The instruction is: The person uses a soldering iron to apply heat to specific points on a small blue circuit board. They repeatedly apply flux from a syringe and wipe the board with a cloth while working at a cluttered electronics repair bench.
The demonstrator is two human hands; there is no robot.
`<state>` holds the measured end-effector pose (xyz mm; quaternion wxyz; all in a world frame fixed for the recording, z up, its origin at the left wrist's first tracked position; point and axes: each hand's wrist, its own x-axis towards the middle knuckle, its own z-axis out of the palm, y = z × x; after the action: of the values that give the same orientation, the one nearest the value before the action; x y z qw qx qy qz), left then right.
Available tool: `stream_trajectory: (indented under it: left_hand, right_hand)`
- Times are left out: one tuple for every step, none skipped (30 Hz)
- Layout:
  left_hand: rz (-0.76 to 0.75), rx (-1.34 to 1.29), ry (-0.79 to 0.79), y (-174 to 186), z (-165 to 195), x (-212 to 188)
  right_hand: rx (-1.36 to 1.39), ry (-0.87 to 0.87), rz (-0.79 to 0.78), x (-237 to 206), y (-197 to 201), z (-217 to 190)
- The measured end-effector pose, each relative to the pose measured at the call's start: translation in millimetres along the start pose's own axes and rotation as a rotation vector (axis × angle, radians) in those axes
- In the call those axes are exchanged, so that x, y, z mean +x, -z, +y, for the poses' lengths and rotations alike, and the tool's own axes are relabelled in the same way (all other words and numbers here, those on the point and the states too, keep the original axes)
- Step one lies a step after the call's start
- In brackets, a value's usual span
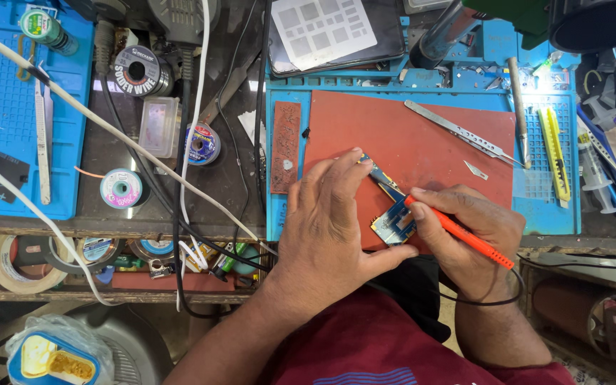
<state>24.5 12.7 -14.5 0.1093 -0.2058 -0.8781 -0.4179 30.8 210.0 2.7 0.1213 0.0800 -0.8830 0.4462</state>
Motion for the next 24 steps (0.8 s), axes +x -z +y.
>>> stream_trajectory:
  left_hand:
    - [-0.002,-0.001,0.000,0.2,-0.3,0.1]
    - [-0.004,-0.002,0.000,0.2,-0.5,0.0]
    - [-0.006,-0.003,0.001,0.2,-0.5,-0.1]
    - [-0.006,-0.003,0.002,0.0,-0.4,-0.2]
    - [-0.005,-0.004,0.002,-0.1,-0.6,-0.1]
    - [-0.005,-0.004,0.002,-0.3,-0.9,0.0]
    - [-0.007,-0.002,0.001,-0.3,-1.0,0.0]
    - [-0.009,0.000,0.001,-0.3,-1.0,-0.2]
    - [-0.011,0.001,0.001,-0.2,-1.1,-0.4]
    - [-0.010,0.001,0.001,-0.2,-1.2,-0.4]
    - [-0.010,0.001,0.000,-0.4,-1.2,-0.3]
    - [-0.009,0.001,0.000,-0.7,-1.1,-0.3]
    - [-0.008,0.001,-0.001,-0.6,-1.3,-0.2]
    - [-0.007,0.001,-0.001,-0.7,-1.3,-0.2]
    - [-0.006,0.002,-0.001,-0.9,-1.3,-0.3]
    - [-0.009,0.002,0.002,-1.0,-1.2,-0.5]
    - [-0.011,0.002,0.004,-0.8,-1.4,-0.5]
    - [-0.014,0.001,0.007,-0.8,-1.5,-0.6]
    - [-0.012,0.000,0.006,-1.0,-1.5,-0.6]
    - [-0.010,-0.002,0.006,-1.3,-1.3,-0.7]
    - [-0.008,-0.003,0.006,-1.3,-1.5,-0.7]
    - [-0.009,-0.003,0.004,-1.1,-1.5,-0.9]
    - [-0.010,-0.004,0.001,-1.0,-1.5,-1.0]
    - [-0.010,-0.004,-0.001,-1.1,-1.4,-1.1]
  right_hand:
    - [0.002,0.007,0.004,0.1,-0.1,-0.2]
    - [0.005,0.015,0.008,0.0,-0.2,-0.4]
    - [0.008,0.023,0.012,0.1,-0.3,-0.7]
    - [0.003,0.013,0.010,-0.1,-0.3,-0.9]
    - [-0.003,0.004,0.010,0.0,-0.4,-1.2]
    - [-0.009,-0.005,0.009,0.0,-0.4,-1.3]
    - [-0.010,-0.002,0.006,0.3,-0.2,-1.4]
    - [-0.010,0.001,0.002,0.4,0.2,-1.4]
    - [-0.010,0.004,-0.002,0.5,0.3,-1.6]
    - [-0.011,0.006,0.002,0.5,0.2,-1.6]
    - [-0.013,0.008,0.006,0.4,0.0,-1.8]
    - [-0.014,0.011,0.010,0.3,0.0,-2.0]
    - [-0.018,0.007,0.007,0.4,0.3,-2.2]
    - [-0.023,0.004,0.003,0.4,0.6,-2.4]
    - [-0.027,0.001,0.000,0.4,0.8,-2.6]
    - [-0.016,0.000,0.001,0.3,1.0,-2.7]
    - [-0.005,-0.001,0.002,0.3,0.8,-3.0]
    - [0.006,-0.002,0.003,0.3,0.7,-3.0]
    - [0.004,-0.008,-0.003,0.2,1.0,-3.2]
    - [0.003,-0.014,-0.010,0.0,1.3,-3.3]
    - [0.001,-0.020,-0.016,0.1,1.3,-3.4]
    - [0.006,-0.020,-0.008,0.0,1.2,-3.3]
    - [0.010,-0.019,0.000,0.2,1.0,-3.1]
    - [0.014,-0.017,0.008,0.2,1.1,-2.9]
